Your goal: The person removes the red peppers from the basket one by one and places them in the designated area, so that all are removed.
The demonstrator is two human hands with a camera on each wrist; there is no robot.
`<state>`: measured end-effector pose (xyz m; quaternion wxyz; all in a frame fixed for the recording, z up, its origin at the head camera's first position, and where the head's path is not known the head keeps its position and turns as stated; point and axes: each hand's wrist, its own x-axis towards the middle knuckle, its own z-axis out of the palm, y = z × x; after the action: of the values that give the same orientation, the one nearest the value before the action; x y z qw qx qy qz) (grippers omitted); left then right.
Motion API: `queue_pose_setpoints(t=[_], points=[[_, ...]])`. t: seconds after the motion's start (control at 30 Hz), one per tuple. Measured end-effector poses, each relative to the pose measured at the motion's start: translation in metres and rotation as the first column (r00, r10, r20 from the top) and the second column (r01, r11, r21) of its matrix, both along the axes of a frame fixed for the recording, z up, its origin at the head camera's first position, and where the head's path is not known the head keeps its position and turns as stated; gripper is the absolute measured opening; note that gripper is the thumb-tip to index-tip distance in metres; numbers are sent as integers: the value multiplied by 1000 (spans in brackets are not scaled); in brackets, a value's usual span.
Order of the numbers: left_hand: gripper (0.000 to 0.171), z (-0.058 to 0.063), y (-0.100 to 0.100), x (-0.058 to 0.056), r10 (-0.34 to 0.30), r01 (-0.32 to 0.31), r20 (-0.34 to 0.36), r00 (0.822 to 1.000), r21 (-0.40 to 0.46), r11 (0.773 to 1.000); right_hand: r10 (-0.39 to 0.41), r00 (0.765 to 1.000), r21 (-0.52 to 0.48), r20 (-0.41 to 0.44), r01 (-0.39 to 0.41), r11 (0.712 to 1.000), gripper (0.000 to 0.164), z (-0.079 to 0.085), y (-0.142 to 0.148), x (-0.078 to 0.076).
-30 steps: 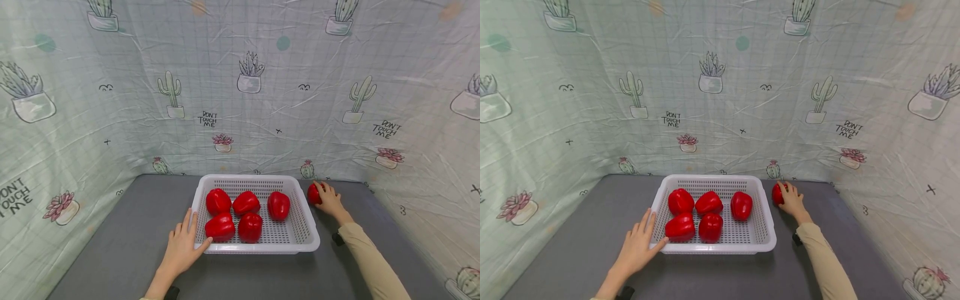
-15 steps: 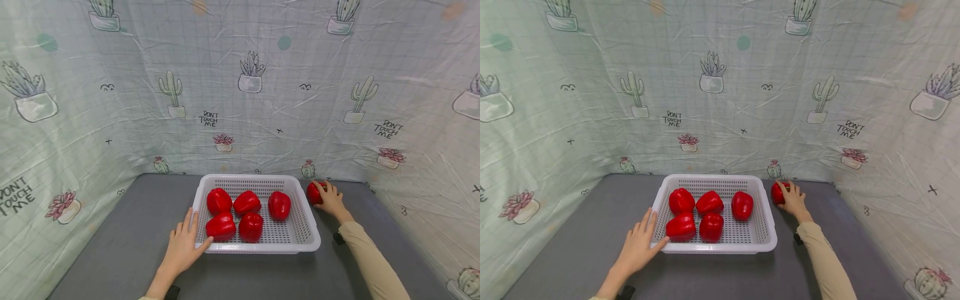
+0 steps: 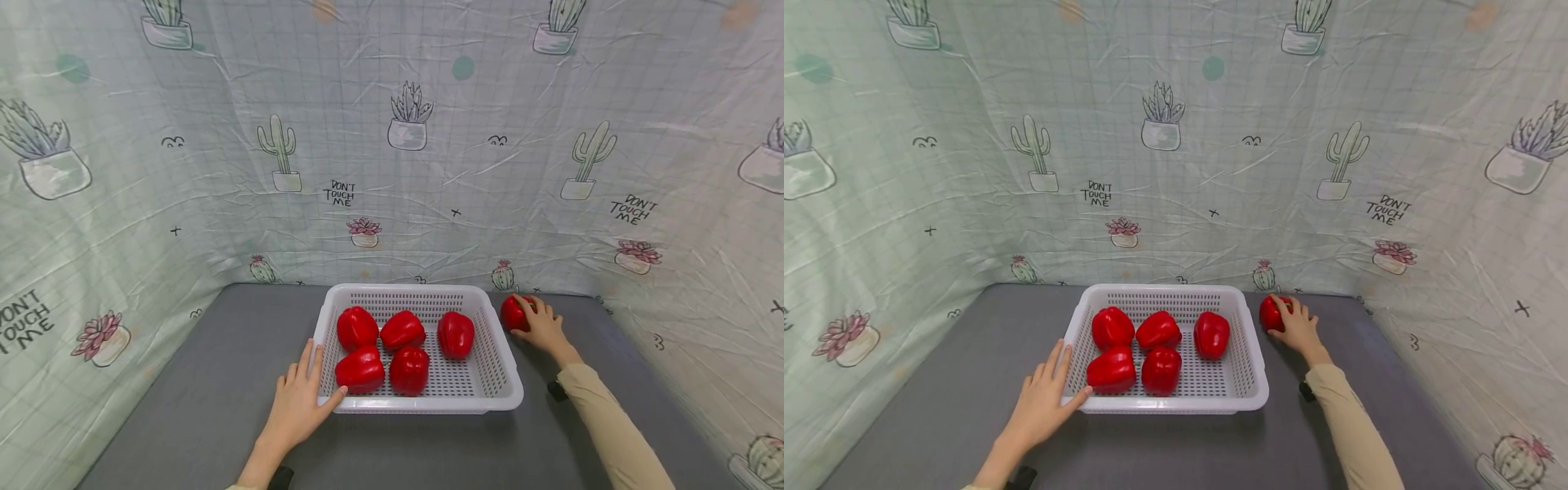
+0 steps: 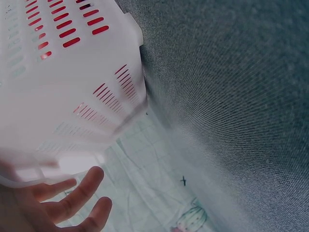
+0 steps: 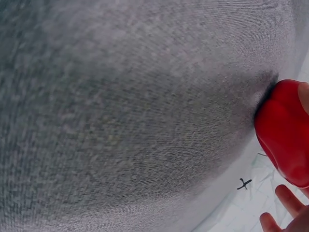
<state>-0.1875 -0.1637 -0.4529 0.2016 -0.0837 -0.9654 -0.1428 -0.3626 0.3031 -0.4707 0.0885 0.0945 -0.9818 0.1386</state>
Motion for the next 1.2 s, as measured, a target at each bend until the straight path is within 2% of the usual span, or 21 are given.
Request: queue_pose_setpoints(t=[0.47,0.67,0.77,0.93,1.2], points=[[81,2,0,0,-8,8,-16,1000,-6,1000,20,997,18,-68,-19,1000,77,4,5,12],[82,3,0,-1,-11,11,-16,1000,-4,1000,44,990,4,-131,-44,999,73,10,-1,22],[82,3,0,0,-8,8,-11,1000,-7,1000,77,978,4,-195,-78,997,70,15,-7,28],[82,2,0,1,-10,10,-11,1000,-8,1000,142,942,9,-304,-146,989,61,24,-20,41],[82,3,1,1,-4,4,-7,1000,-6,1000,236,891,7,-388,-253,967,52,37,-39,57]])
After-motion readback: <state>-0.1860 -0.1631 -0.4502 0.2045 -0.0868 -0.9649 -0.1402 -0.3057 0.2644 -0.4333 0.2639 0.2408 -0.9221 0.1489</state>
